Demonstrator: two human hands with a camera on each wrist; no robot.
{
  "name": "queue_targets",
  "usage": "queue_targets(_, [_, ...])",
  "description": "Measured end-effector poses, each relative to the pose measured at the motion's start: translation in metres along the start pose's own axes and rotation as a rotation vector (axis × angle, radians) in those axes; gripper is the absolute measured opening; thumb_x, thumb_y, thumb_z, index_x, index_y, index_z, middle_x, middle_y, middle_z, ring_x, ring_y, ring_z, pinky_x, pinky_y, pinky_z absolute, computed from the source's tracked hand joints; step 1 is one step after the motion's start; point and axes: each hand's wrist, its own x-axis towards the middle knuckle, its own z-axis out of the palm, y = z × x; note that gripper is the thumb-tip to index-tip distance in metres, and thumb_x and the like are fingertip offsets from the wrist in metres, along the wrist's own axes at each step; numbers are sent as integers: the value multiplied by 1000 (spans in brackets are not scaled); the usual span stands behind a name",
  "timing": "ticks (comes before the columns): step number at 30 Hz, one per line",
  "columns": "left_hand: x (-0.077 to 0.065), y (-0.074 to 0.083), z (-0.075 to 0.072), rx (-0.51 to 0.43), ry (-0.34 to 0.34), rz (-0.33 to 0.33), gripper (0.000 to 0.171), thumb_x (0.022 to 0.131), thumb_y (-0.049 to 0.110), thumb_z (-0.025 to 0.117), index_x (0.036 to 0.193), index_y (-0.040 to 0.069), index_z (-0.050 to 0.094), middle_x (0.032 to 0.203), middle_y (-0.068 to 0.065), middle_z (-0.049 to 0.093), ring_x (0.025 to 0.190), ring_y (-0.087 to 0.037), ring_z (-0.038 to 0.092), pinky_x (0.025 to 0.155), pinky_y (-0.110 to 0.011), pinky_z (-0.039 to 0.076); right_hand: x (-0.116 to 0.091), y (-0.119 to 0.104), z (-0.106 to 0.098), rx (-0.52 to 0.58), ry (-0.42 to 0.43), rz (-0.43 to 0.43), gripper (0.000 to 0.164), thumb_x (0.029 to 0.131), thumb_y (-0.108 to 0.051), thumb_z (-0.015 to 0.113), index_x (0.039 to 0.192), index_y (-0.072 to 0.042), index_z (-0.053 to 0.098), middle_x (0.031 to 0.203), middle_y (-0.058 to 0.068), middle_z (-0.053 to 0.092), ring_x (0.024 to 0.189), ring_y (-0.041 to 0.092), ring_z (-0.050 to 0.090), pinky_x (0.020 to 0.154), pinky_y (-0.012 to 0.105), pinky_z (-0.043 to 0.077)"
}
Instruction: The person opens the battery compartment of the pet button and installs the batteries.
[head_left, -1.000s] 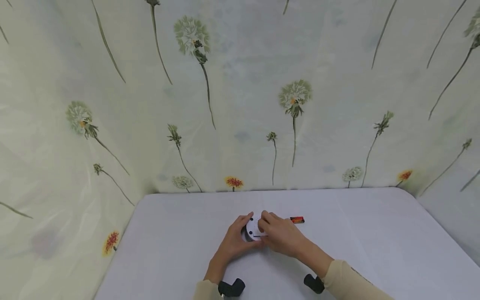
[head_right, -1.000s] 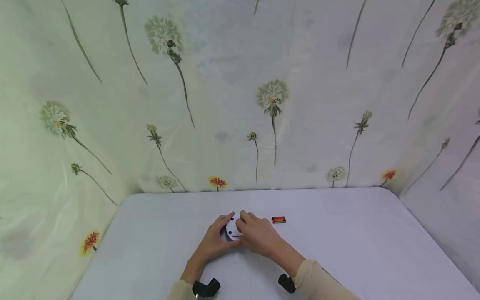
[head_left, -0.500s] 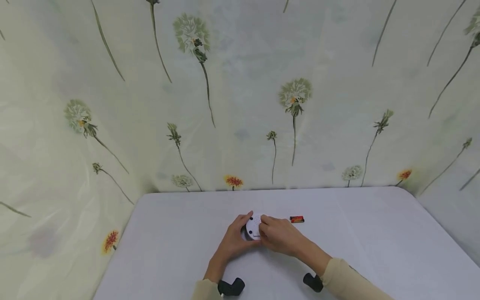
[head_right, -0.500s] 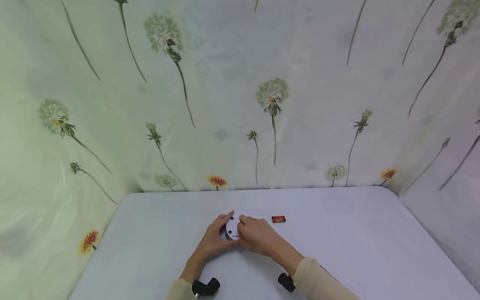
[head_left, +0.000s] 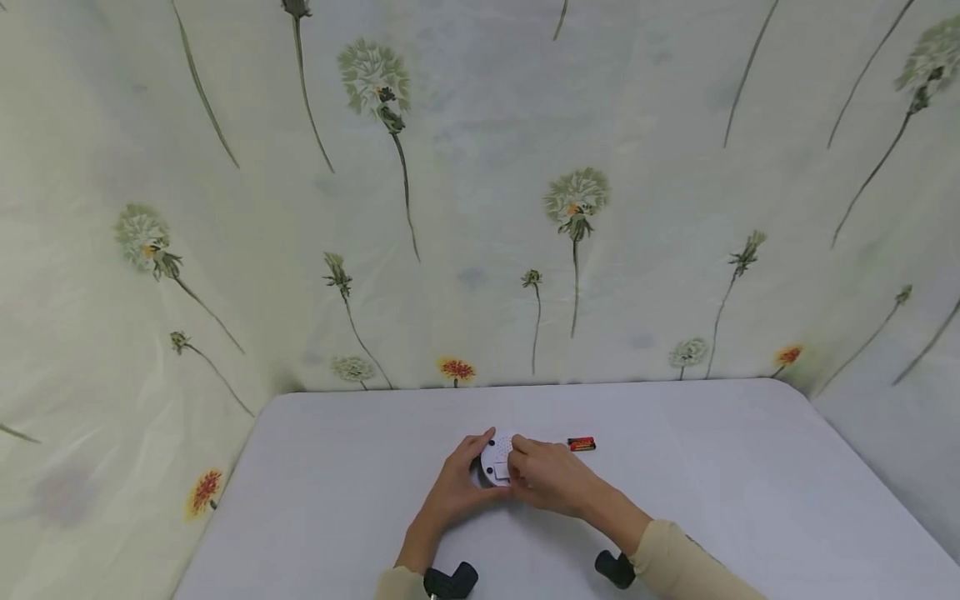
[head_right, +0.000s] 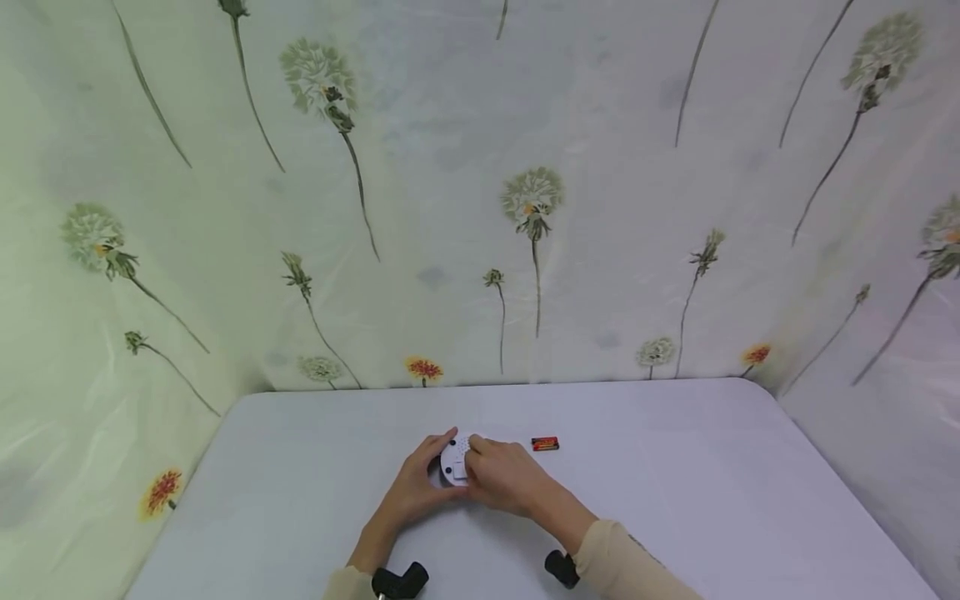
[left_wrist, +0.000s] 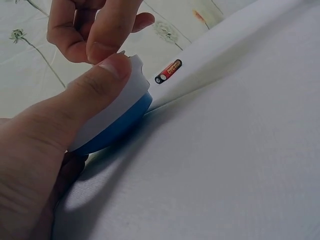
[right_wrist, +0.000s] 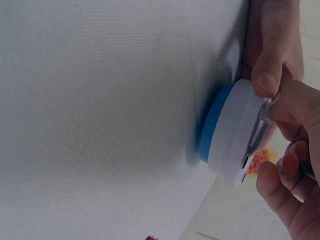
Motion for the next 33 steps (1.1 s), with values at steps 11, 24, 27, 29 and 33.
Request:
queue_targets(11, [2,1,-1,5,-5,-18,94,69,57,74,145,13,39,130,3,53,120,-10,51,101,-35,44,-3,0,-5,-6,25,-11,14,81,-30,72,80,-19,64,78,-9,45,61,-1,38,51,12,34])
queue_targets(24, [1,1,1,26,-9,-45,98,66,60,74,145,14,38,129,4,54,119,-10,52,102,-37,43,-19,-1,-5,-42,118,10,12,77,-23,73,78,-19,61,76,-11,42,56,-2,31,46,11,25])
queue_targets(27, [2,4,0,23,-14,-51,97,67,59,75,145,14,39,129,3,54,120,-12,52,103,-38,43,-22,-1,-5,-55,126,14,12,77,-23,73,77,-20,61,75,-12,41,55,-3,29,44,11,22])
queue_targets(29, [2,6,-2,21,-19,-56,97,67,58,75,145,14,38,129,2,54,121,-13,51,103,-39,43,-24,-1,-6,-55,122,20,12,77,-23,72,76,-20,61,75,-12,41,54,-3,28,44,11,21])
queue_targets(33, [1,9,-4,18,-21,-70,97,67,57,76,145,13,38,130,2,54,121,-13,51,104,-39,42,-28,-3,-8,-30,93,39,11,78,-23,71,78,-20,61,76,-12,40,54,-2,27,44,11,23])
